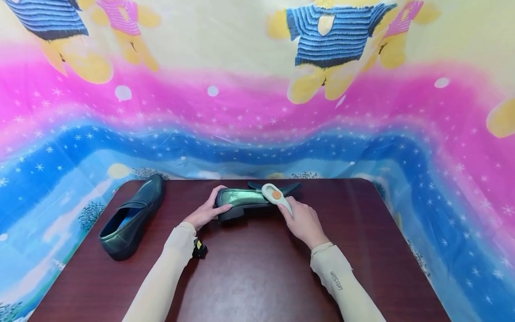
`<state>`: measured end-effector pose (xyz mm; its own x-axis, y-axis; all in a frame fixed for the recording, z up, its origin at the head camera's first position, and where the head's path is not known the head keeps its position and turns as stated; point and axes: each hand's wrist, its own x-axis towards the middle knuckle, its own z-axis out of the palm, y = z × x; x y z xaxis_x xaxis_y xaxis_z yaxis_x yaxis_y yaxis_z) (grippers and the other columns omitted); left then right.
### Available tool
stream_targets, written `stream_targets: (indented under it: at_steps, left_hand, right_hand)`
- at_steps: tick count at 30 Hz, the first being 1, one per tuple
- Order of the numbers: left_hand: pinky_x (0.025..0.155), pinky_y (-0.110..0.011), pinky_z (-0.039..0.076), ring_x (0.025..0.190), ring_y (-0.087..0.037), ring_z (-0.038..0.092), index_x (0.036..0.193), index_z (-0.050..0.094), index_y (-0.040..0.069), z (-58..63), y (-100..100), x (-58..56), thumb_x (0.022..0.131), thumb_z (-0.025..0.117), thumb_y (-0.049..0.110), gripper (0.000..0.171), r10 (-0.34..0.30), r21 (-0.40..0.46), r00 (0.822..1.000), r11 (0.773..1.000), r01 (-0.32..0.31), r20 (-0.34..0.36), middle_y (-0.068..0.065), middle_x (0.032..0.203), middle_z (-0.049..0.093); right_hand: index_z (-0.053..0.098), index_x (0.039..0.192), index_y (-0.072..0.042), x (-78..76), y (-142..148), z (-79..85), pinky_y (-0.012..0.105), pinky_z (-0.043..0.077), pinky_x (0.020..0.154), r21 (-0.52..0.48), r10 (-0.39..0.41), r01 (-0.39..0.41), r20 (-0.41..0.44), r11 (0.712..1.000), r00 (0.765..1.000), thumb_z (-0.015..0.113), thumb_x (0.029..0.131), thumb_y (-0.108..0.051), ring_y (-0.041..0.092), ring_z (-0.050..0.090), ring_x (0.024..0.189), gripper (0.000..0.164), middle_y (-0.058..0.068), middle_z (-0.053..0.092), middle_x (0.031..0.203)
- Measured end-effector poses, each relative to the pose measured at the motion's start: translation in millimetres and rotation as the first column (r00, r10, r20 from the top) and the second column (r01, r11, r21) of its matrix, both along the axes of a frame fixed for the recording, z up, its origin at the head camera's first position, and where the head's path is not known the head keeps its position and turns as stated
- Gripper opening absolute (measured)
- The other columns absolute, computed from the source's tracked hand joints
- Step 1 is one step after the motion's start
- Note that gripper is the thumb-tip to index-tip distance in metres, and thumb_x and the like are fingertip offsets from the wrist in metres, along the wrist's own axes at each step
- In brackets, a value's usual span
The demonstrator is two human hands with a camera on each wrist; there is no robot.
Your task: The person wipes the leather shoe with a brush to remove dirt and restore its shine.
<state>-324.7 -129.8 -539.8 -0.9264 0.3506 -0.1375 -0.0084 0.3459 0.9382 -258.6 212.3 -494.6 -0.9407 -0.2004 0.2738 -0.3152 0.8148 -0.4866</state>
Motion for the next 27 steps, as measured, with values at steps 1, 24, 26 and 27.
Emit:
stream_targets:
  at_steps: [1, 24, 26, 27]
  left_hand:
    - [0.086, -0.043, 0.049, 0.119, -0.033, 0.054, 0.149, 0.028, 0.054, 0.2, -0.4, 0.2, 0.094, 0.072, 0.054, 0.071, -0.001, 0.005, 1.0, 1.0, 0.002, -0.007, -0.011, 0.15, 0.042]
    - [0.078, -0.041, 0.049, 0.112, -0.031, 0.053, 0.147, 0.031, 0.053, 1.7, -1.7, 1.2, 0.09, 0.079, 0.051, 0.074, -0.024, -0.011, 1.0, 1.0, 0.023, -0.018, -0.011, 0.143, 0.045]
    - [0.078, -0.041, 0.049, 0.112, -0.031, 0.053, 0.147, 0.032, 0.053, 0.9, -1.4, 1.0, 0.09, 0.078, 0.052, 0.074, -0.023, -0.009, 0.999, 1.0, 0.023, -0.024, -0.011, 0.143, 0.045]
    - [0.078, -0.041, 0.049, 0.112, -0.031, 0.053, 0.147, 0.032, 0.053, 0.7, -1.3, 1.0, 0.089, 0.079, 0.052, 0.074, -0.021, -0.009, 0.999, 1.0, 0.021, -0.027, -0.011, 0.143, 0.045]
  right_hand:
    - [0.065, 0.119, -0.015, -1.3, -5.1, 1.4, 0.035, 0.043, 0.064, 0.006, 0.016, -0.016, -0.008, 1.0, 1.0, 0.059, 0.106, -0.039, 0.016, 0.051, 0.066, 0.028, -0.003, 0.061, 0.078]
    - [0.064, 0.118, -0.007, -29.5, 58.7, -8.9, 0.037, 0.036, 0.055, 0.087, -0.202, 0.202, -0.008, 0.975, 0.979, 0.049, 0.109, -0.044, 0.024, 0.048, 0.057, 0.041, 0.006, 0.053, 0.066]
    - [0.063, 0.12, -0.006, -29.1, 57.8, -6.7, 0.037, 0.037, 0.056, 0.062, -0.196, 0.195, 0.017, 0.979, 0.98, 0.046, 0.109, -0.047, 0.024, 0.048, 0.058, 0.045, 0.007, 0.054, 0.067]
    - [0.063, 0.121, -0.005, -28.1, 55.8, -5.0, 0.037, 0.037, 0.057, 0.045, -0.192, 0.19, 0.035, 0.981, 0.981, 0.044, 0.11, -0.048, 0.024, 0.048, 0.059, 0.048, 0.007, 0.054, 0.068]
